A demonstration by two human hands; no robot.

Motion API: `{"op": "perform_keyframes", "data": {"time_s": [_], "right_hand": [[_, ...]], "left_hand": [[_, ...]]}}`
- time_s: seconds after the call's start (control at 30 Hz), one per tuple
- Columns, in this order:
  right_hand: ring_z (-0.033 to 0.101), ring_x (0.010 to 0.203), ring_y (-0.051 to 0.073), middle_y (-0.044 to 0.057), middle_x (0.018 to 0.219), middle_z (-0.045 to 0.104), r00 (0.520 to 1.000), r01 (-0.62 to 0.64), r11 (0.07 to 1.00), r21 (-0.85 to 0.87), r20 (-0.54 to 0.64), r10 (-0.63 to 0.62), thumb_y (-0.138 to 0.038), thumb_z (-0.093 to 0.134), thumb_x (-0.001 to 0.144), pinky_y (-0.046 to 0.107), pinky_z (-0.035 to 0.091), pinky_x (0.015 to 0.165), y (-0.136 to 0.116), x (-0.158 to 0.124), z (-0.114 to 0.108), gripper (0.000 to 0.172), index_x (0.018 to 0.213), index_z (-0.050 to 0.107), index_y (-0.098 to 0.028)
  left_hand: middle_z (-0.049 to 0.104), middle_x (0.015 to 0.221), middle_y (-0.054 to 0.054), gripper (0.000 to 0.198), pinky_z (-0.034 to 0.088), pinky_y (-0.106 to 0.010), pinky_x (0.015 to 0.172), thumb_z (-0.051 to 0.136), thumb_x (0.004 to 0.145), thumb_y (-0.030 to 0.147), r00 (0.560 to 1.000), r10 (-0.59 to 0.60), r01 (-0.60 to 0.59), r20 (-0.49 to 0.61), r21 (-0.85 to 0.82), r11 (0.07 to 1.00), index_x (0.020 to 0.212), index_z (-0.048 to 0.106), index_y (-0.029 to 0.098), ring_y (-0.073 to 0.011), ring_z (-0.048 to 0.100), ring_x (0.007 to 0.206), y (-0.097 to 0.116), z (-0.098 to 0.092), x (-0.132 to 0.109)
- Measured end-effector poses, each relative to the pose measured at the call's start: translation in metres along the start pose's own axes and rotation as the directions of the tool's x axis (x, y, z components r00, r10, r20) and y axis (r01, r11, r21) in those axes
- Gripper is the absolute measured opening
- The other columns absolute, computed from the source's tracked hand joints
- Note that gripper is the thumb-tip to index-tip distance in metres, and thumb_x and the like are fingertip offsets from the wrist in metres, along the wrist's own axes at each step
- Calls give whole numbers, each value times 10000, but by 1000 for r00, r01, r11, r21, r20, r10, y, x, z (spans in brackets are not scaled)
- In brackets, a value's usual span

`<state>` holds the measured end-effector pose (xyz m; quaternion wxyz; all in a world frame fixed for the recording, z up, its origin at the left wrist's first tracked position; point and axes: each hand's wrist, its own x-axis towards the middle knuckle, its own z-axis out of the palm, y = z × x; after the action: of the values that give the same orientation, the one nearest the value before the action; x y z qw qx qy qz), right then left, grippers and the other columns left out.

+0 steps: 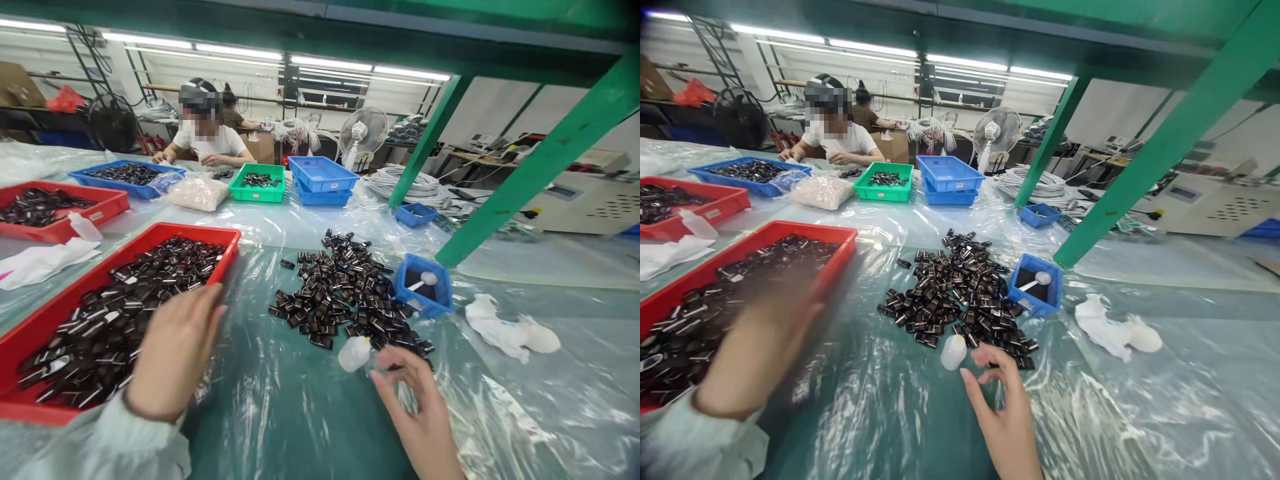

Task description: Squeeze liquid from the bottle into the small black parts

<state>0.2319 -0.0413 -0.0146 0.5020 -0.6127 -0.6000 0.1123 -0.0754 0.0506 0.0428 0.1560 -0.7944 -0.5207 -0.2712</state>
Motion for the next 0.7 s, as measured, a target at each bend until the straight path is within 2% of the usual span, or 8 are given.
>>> {"op": "perform_keyframes", "data": {"time_s": [0.07,0.13,0.2,0.27,0.4,0.5,0.57,0.7], "right_hand": [[629,925,204,96,1213,561,990,-45,999,-13,135,46,-367,552,926,288,544,726,2,3,7,409,1296,406,-274],[552,1130,228,83,1351,470,969,-49,999,-6,244,49,-393,534,932,330,522,848,3,6,15,465,1343,334,-307],[508,1195,224,71,1345,479,950,-77,997,20,305,68,-402,508,941,360,487,925,5,7,21,400,1295,346,-307],[536,1159,223,80,1268,539,942,-144,988,49,314,122,-425,496,941,360,499,907,8,6,23,334,1217,376,-281],[576,1094,233,108,1187,576,934,-243,966,89,289,208,-479,536,909,280,554,767,9,3,17,386,1193,427,-241],[610,1025,208,86,1160,591,961,-179,980,91,228,155,-464,577,892,214,560,713,5,2,12,370,1190,505,-257],[617,1024,189,66,1195,590,975,-133,987,89,191,114,-433,579,902,185,556,717,4,2,9,341,1207,524,-289],[618,1054,189,69,1270,566,971,-138,985,108,209,113,-410,551,930,172,555,728,5,1,5,338,1250,519,-306]], "left_hand": [[658,1004,-129,215,489,-420,810,485,929,209,990,109,-109,85,-5,994,1055,618,97,-267,599,907,22,28,5],[661,946,-105,151,499,-401,760,603,855,161,973,156,-159,169,2,987,990,635,102,-263,599,864,47,54,10],[650,921,-94,143,503,-390,752,625,829,112,959,174,-179,224,3,984,971,627,91,-245,600,850,65,74,13],[631,893,-68,109,505,-374,751,604,845,98,950,171,-176,260,-4,984,954,616,95,-212,599,835,72,86,13],[614,917,-51,71,508,-354,755,578,879,140,942,157,-143,295,-69,987,935,602,104,-183,596,843,63,97,3],[615,986,-75,100,501,-373,797,536,901,139,946,141,-100,291,-152,983,977,585,97,-193,597,887,54,99,-7],[621,980,-78,106,491,-375,812,469,930,145,952,126,-63,278,-226,972,936,569,113,-197,597,894,52,97,-12],[630,785,-15,290,469,-265,679,237,993,194,957,76,39,281,-381,924,907,515,187,-146,607,706,56,84,-18]]}}
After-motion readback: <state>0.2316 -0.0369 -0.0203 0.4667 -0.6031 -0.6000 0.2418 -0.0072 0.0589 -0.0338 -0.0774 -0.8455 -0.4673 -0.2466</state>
